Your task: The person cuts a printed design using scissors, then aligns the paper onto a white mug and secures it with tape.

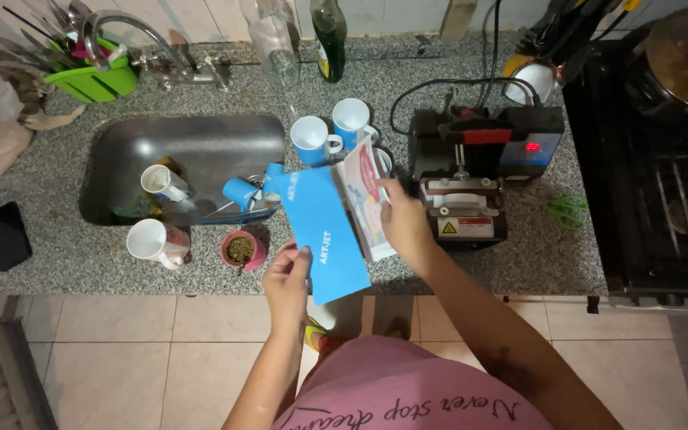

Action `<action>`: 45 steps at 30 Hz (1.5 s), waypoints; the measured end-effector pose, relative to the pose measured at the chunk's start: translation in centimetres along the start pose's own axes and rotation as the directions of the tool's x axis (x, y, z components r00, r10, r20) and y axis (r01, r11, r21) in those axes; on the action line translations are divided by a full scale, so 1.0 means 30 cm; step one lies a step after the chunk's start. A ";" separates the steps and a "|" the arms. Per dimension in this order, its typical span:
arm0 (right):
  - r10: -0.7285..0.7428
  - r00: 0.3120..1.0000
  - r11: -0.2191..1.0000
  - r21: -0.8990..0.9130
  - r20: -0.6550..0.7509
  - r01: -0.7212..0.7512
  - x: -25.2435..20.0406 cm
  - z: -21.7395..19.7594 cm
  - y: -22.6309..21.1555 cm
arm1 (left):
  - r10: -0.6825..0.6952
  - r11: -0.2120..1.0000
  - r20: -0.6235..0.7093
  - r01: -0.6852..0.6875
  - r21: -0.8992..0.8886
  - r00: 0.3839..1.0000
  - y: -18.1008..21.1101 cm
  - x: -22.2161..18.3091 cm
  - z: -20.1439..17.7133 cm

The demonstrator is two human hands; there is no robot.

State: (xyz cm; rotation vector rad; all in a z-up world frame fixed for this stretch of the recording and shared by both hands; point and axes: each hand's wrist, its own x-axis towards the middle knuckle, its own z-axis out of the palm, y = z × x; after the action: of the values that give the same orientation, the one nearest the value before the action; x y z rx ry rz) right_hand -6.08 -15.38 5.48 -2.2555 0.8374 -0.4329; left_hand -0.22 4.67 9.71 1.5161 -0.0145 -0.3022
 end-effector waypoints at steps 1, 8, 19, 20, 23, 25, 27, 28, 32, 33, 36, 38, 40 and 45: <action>0.000 1.000 1.000 0.000 0.000 0.000 0.034 0.065 0.069 | 0.000 1.000 0.000 0.000 0.000 1.000 -0.064 0.028 -0.029; -0.110 0.993 0.899 -0.423 0.032 0.113 0.079 0.233 0.212 | 0.326 0.925 -0.006 -0.317 0.211 0.945 -0.168 0.078 -0.129; -0.083 0.934 0.604 0.763 0.348 -0.230 -0.224 0.015 -0.151 | 0.540 0.743 0.481 -0.660 0.113 0.690 -0.045 -0.032 -0.002; 0.028 0.920 0.583 0.741 0.392 -0.333 -0.219 0.025 -0.098 | 0.432 0.783 0.560 -0.602 0.155 0.707 -0.045 -0.040 0.003; 0.115 0.925 0.486 0.792 0.362 -0.370 -0.218 0.059 0.043 | 0.316 0.813 0.586 -0.532 0.239 0.746 -0.074 -0.053 0.012; 0.098 0.954 0.422 0.856 0.284 -0.298 -0.227 0.040 0.091 | 0.315 0.812 0.539 -0.516 0.272 0.781 -0.083 -0.052 0.022; 0.103 0.946 0.564 0.765 0.308 -0.311 -0.241 -0.019 0.091 | 0.004 0.961 0.518 -0.146 0.235 0.855 -0.069 -0.047 0.035; 0.114 0.948 0.563 0.767 0.297 -0.308 -0.257 -0.070 0.074 | 0.003 0.961 0.532 -0.149 0.233 0.847 -0.080 -0.053 0.040; -0.192 0.981 0.763 0.623 -0.039 0.174 -0.303 -0.184 0.152 | -0.039 0.939 0.577 -0.169 0.301 0.816 -0.087 -0.086 0.052; -0.259 0.908 0.705 0.578 -0.330 0.411 -0.309 -0.192 0.210 | -0.031 0.928 0.552 -0.181 0.325 0.833 -0.081 -0.095 0.054; 0.589 0.714 0.764 0.547 -0.377 -0.342 -0.200 -0.425 0.368 | 0.073 0.907 0.483 -0.260 0.332 0.873 -0.017 -0.126 0.055; 0.543 0.751 0.838 0.297 -0.374 -0.458 -0.132 -0.504 0.556 | 0.093 0.918 0.451 -0.252 0.307 0.888 0.012 -0.138 0.062; 0.477 0.807 0.865 0.020 -0.348 -0.502 -0.065 -0.546 0.722 | 0.123 0.925 0.394 -0.249 0.287 0.911 0.042 -0.153 0.055; 0.355 0.935 0.753 -0.600 0.028 -0.268 -0.044 -0.571 1.026 | 0.347 0.837 0.449 -0.488 0.247 0.824 0.114 -0.191 0.045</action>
State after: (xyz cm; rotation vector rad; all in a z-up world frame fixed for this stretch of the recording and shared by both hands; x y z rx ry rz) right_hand -29.44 -40.02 -3.96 -2.5793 1.3968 0.1824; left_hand -5.36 4.60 14.17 1.7353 -0.7573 -0.2394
